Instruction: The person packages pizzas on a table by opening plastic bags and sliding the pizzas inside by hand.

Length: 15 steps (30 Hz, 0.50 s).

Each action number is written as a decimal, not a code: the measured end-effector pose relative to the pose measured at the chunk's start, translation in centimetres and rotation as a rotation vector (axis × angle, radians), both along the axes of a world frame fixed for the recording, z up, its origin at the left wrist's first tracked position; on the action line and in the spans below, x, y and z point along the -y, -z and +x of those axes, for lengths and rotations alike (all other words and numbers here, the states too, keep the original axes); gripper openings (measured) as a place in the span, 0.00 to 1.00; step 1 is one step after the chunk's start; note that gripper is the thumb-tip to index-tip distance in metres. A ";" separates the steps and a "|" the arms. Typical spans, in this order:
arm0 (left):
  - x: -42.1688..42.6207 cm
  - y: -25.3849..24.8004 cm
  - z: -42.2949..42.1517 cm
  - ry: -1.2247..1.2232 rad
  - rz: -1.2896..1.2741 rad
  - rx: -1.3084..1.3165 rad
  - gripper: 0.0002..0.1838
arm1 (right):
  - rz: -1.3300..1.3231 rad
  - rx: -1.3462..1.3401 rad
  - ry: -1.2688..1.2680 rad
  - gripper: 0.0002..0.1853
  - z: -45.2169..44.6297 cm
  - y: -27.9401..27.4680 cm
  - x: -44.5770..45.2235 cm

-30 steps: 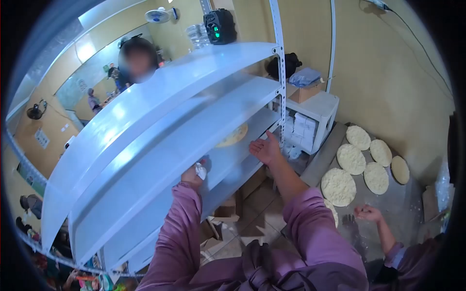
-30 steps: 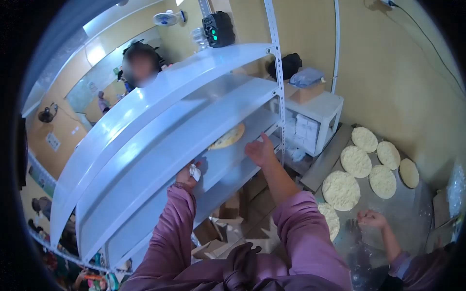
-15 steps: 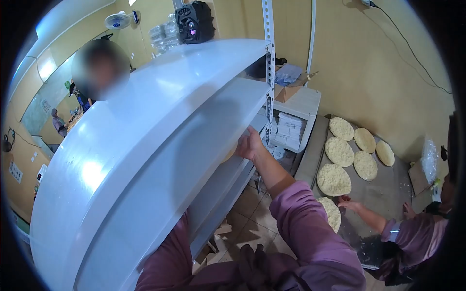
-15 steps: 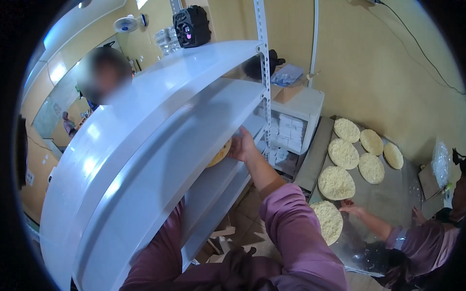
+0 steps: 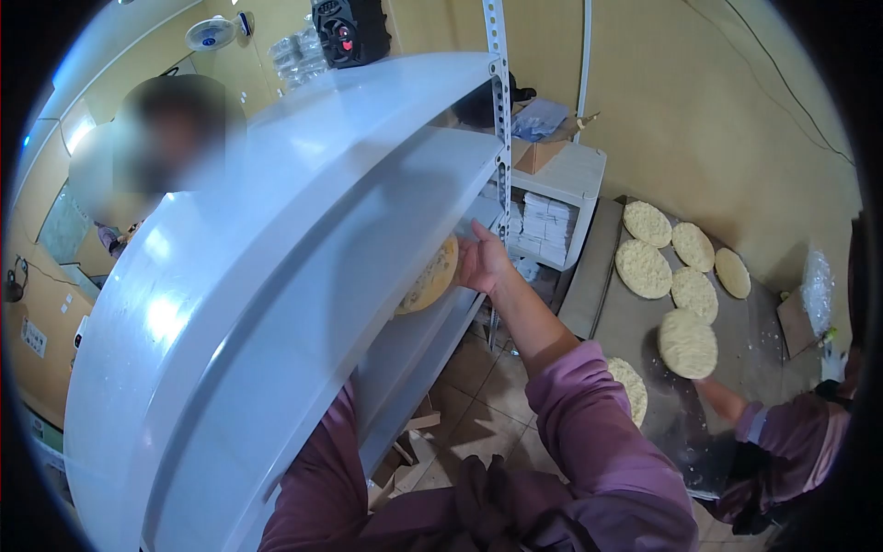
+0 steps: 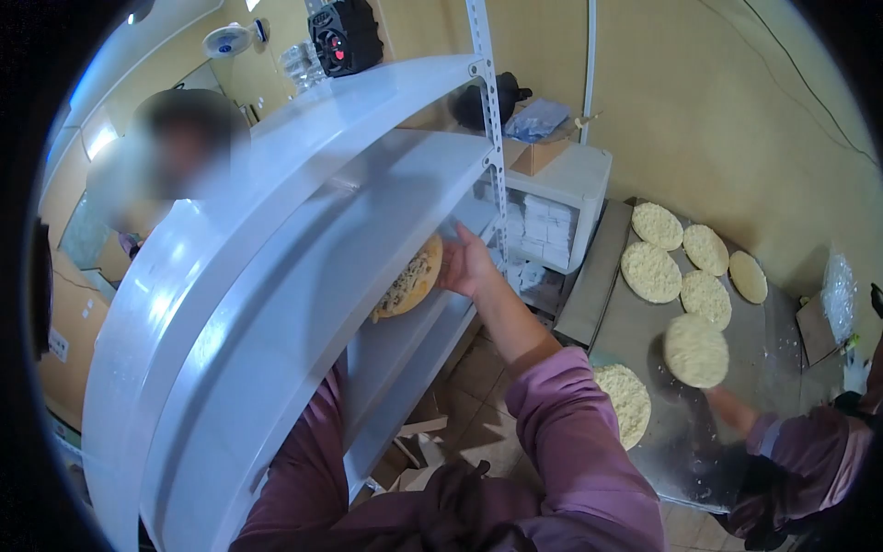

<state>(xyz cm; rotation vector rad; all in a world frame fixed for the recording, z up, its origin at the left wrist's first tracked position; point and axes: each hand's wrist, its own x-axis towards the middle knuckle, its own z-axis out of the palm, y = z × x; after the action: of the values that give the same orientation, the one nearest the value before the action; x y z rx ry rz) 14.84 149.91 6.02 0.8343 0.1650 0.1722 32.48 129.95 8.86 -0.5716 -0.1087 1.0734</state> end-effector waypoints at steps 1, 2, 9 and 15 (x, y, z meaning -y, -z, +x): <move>0.2 -0.1 -0.2 0.015 0.002 0.006 0.24 | -0.017 0.011 0.011 0.40 -0.3 -0.2 0.6; 0.4 -0.3 -0.4 0.033 0.007 0.011 0.24 | -0.031 0.022 0.024 0.39 -0.6 -0.5 1.4; 3.5 -1.2 -1.1 0.179 0.025 0.029 0.25 | 0.103 -0.022 -0.088 0.38 -1.4 1.5 9.3; 9.9 -1.8 0.0 0.337 0.010 0.021 0.26 | 0.116 -0.051 0.009 0.37 -2.7 2.2 17.5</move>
<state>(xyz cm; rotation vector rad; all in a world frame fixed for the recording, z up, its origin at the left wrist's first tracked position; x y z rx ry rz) 14.84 139.97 7.79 0.8581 0.0021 -0.1348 29.78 112.46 6.69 -0.4392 -0.1227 1.0651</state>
